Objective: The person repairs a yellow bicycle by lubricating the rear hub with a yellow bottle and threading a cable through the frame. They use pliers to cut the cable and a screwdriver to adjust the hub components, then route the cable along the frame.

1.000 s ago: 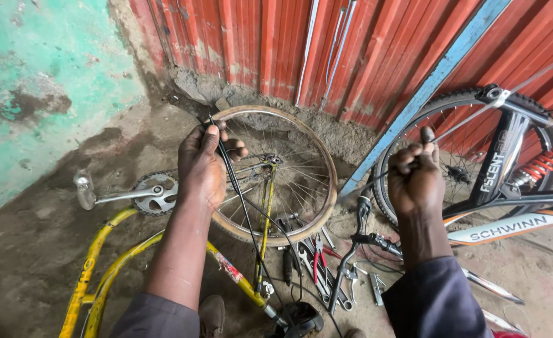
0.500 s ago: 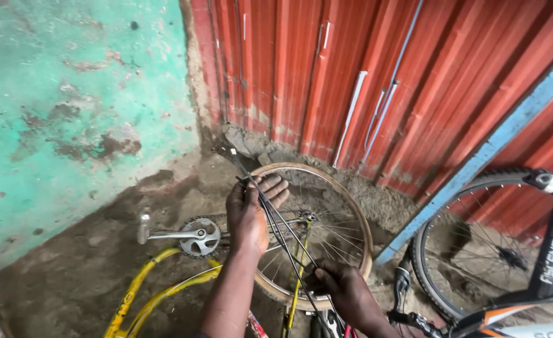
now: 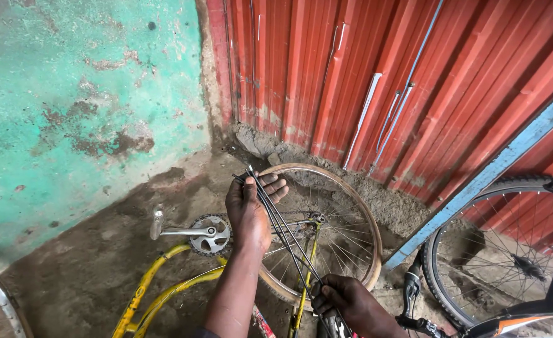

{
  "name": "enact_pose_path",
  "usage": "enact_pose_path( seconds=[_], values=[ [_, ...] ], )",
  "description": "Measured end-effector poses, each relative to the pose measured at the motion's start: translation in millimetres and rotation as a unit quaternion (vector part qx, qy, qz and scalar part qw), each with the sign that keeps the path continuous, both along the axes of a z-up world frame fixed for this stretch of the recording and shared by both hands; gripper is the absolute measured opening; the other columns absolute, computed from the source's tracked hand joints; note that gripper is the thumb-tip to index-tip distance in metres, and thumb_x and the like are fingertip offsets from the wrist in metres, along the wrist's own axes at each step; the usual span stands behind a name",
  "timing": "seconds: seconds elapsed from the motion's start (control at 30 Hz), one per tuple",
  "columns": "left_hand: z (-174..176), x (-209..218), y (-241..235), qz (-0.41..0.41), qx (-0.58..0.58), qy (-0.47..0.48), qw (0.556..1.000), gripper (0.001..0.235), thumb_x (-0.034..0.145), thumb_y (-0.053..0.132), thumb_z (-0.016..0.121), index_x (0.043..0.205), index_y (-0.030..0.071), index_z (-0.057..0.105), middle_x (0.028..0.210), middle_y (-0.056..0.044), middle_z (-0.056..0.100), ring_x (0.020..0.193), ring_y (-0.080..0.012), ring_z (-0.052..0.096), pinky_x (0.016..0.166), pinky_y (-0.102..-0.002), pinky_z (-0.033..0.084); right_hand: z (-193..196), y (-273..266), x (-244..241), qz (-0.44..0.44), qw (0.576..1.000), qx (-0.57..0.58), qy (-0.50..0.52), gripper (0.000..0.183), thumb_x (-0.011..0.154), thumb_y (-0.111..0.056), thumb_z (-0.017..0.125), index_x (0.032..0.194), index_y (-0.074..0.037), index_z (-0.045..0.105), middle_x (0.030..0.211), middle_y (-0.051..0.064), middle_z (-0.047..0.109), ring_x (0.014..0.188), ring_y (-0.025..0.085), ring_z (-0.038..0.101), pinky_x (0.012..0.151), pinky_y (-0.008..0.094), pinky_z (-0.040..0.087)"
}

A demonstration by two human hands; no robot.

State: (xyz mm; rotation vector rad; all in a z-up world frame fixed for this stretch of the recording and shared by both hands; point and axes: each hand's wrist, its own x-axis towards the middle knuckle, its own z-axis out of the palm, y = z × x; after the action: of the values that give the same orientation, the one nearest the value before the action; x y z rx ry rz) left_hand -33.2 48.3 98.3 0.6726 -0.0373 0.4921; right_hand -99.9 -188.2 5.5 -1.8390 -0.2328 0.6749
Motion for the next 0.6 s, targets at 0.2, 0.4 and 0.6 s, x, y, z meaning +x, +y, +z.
enact_pose_path(
  seconds=[0.2, 0.4, 0.6],
  values=[
    [-6.2, 7.4, 3.8, 0.007, 0.015, -0.012, 1.000, 0.014, 0.107, 0.018, 0.051, 0.108, 0.006, 0.058, 0.086, -0.005, 0.059, 0.065, -0.0131, 0.052, 0.055, -0.030, 0.048, 4.1, -0.4, -0.5, -0.022, 1.000, -0.010, -0.016, 0.027, 0.105, -0.016, 0.050, 0.096, -0.002, 0.071, 0.081, 0.009, 0.075, 0.070, 0.018, 0.072, 0.068, 0.032, 0.061],
    [-14.7, 14.7, 25.5, 0.055, -0.087, 0.047, 0.994, 0.023, 0.112, 0.019, 0.044, 0.112, 0.006, 0.062, 0.078, 0.000, 0.053, 0.057, -0.0075, 0.042, 0.051, -0.025, 0.040, 25.2, -20.4, 4.9, -0.041, 0.993, -0.069, -0.084, 0.042, 0.097, -0.031, 0.060, 0.127, -0.003, 0.073, 0.086, 0.006, 0.076, 0.073, 0.013, 0.068, 0.070, 0.029, 0.060],
    [-52.1, 41.2, 87.6, 0.090, -0.156, 0.010, 0.984, 0.019, 0.101, 0.015, 0.056, 0.084, 0.024, 0.055, 0.068, 0.011, 0.049, 0.056, -0.0088, 0.043, 0.052, -0.020, 0.033, 40.4, -79.5, 20.3, 0.015, 0.955, -0.141, -0.262, 0.020, 0.091, -0.023, 0.074, 0.102, -0.007, 0.077, 0.085, 0.019, 0.079, 0.083, 0.040, 0.077, 0.080, 0.047, 0.059]
  ],
)
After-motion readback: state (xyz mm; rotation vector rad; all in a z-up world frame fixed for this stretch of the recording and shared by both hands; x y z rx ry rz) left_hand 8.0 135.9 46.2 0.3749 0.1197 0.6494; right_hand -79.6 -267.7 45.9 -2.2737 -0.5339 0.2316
